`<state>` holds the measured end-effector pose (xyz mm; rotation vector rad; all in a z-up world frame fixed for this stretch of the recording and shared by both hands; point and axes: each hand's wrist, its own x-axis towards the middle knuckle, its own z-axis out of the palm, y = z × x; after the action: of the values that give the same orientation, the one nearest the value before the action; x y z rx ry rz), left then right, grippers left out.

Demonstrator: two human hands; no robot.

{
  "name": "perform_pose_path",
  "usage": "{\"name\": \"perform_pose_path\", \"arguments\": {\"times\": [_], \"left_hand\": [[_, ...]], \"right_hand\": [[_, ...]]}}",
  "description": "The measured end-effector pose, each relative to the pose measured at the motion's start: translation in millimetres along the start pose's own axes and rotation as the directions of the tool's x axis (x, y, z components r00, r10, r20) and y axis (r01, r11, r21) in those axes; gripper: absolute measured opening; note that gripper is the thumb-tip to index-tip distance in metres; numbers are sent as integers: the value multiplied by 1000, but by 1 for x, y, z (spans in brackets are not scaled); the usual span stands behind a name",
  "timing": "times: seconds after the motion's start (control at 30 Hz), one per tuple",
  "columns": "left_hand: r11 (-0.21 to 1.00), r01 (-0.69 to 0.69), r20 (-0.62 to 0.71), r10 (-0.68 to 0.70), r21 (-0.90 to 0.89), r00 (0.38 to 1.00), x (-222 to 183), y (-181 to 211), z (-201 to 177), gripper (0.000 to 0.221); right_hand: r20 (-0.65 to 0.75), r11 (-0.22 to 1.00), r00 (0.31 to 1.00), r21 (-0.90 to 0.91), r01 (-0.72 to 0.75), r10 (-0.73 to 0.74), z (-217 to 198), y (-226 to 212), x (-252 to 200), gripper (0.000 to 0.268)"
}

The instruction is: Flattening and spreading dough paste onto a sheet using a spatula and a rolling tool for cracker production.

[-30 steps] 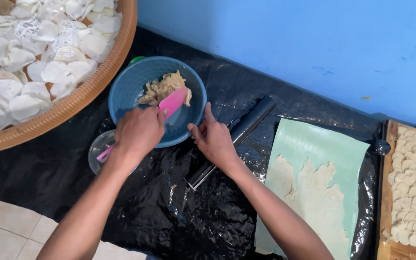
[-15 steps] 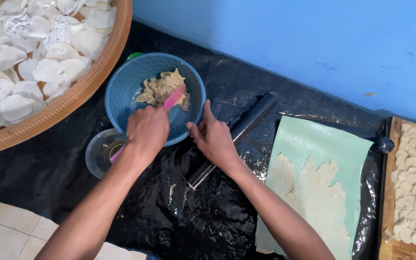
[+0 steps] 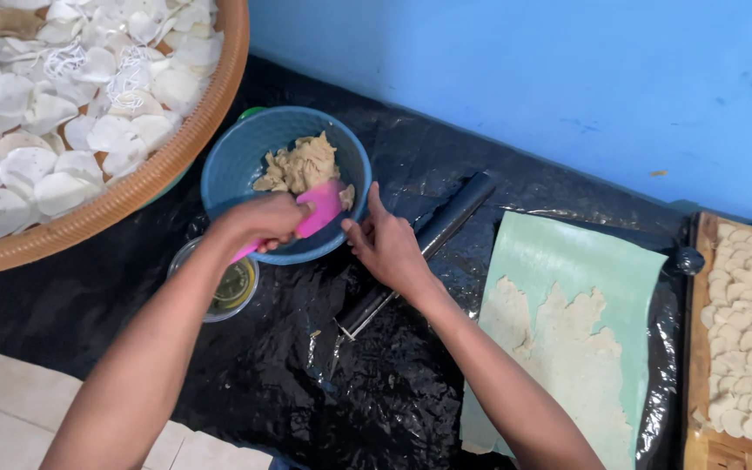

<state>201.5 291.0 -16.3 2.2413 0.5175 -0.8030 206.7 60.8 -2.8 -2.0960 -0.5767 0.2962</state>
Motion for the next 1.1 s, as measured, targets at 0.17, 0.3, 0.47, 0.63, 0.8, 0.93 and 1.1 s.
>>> {"name": "perform_pose_path", "arguments": {"times": [0.17, 0.3, 0.47, 0.63, 0.8, 0.93, 1.1], "left_hand": [[978, 46, 197, -5, -202, 980, -14, -2, -14, 52], [938, 33, 216, 45, -344, 975, -47, 5, -25, 49], [939, 31, 162, 27, -341, 986, -110, 42, -6, 44], [944, 6, 319, 105, -329, 942, -130, 57, 78, 47], [918, -49, 396, 217, -393, 892, -122, 72, 190, 52], [682, -645, -3, 686, -345, 728, -120, 97, 229, 41], [914, -402, 112, 396, 44, 912, -139, 140, 232, 33]], "right_hand": [[31, 985, 998, 161, -55, 50, -9, 26, 0, 57], [-14, 965, 998, 255, -63, 69, -19, 27, -7, 48], [-70, 943, 993, 325, -66, 94, -62, 29, -44, 44], [-181, 931, 951, 316, -186, 251, -139, 66, -109, 39], [-387, 909, 825, 241, -340, 411, -208, 100, -177, 37], [-451, 869, 754, 370, -329, 478, -223, 131, -244, 38], [-494, 798, 643, 491, -349, 585, -212, 161, -301, 39]]}}
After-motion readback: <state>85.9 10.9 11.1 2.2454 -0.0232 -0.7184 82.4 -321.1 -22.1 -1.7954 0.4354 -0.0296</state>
